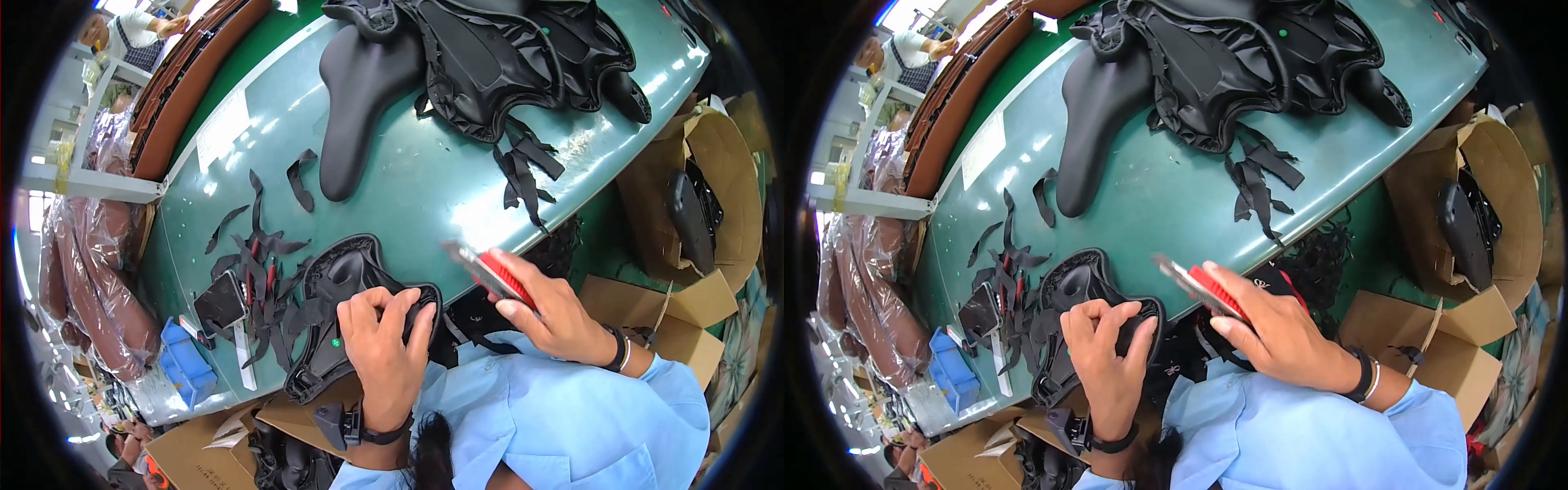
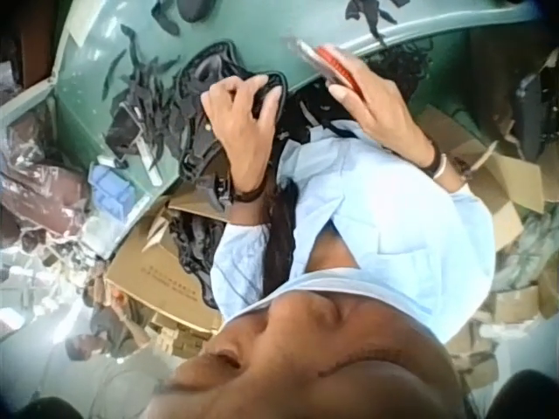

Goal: The person trims excess material from the edges of a bicycle seat using a utility knife, pulling away the scraps by hand. They then place the finished seat into a cardboard box and begin trimming another one.

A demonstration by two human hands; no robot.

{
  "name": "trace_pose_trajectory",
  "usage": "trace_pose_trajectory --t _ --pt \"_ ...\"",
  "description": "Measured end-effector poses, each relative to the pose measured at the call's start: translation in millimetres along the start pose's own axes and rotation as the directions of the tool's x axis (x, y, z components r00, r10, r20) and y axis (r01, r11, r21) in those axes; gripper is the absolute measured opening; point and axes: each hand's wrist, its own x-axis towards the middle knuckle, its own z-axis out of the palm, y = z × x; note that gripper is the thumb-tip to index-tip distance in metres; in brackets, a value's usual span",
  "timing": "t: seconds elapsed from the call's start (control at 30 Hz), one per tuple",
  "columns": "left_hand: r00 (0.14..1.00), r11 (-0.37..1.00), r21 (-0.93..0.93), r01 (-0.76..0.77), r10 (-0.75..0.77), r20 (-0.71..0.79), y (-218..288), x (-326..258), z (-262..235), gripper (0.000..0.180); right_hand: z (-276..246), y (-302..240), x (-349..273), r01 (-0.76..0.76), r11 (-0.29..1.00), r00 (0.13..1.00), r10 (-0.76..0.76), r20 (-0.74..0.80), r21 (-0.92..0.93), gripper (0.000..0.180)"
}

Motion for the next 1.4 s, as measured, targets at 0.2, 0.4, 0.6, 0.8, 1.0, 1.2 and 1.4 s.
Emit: trace_pose_trajectory --t 0.2,0.4,0.6,0.8,1.0,1.2,1.4 --pt "0.995 0.995 -0.009 0.095 -0.095 -0.024 4 -1 10 0.015 -4 -2 -12 0.089 0.961 0.995 -0.072 0.075 -0.261 0.054" --pt "0.995 0.987 -0.129 0.095 -0.099 -0.024 -4 -3 9 0.012 -8 -16 0 0.127 0.911 0.965 -0.022 0.262 -0.393 0.056" --pt "0.997 0.995 -0.096 0.039 -0.046 -0.063 -4 -3 14 0.012 14 -27 -4 0.151 0.857 0.973 -0.041 0.227 -0.493 0.059" --pt "0.994 0.981 -0.180 0.076 -0.088 -0.060 -7 -5 12 0.012 17 -27 -27 0.017 0.935 0.980 0.055 0.191 -0.355 0.059" --pt "0.990 0.954 -0.268 0.134 -0.141 -0.006 -9 -3 6 0.014 2 -25 -9 -0.004 0.939 0.973 0.084 0.217 -0.344 0.054" --pt "0.991 0.939 -0.322 0.117 -0.132 -0.026 -15 -3 8 0.013 19 -28 -18 0.115 0.860 0.980 -0.017 0.198 -0.497 0.066" --pt "0.940 0.782 -0.555 0.283 -0.341 -0.001 -20 -7 4 0.016 -3 -21 -10 0.049 0.931 0.984 0.017 0.177 -0.361 0.058"
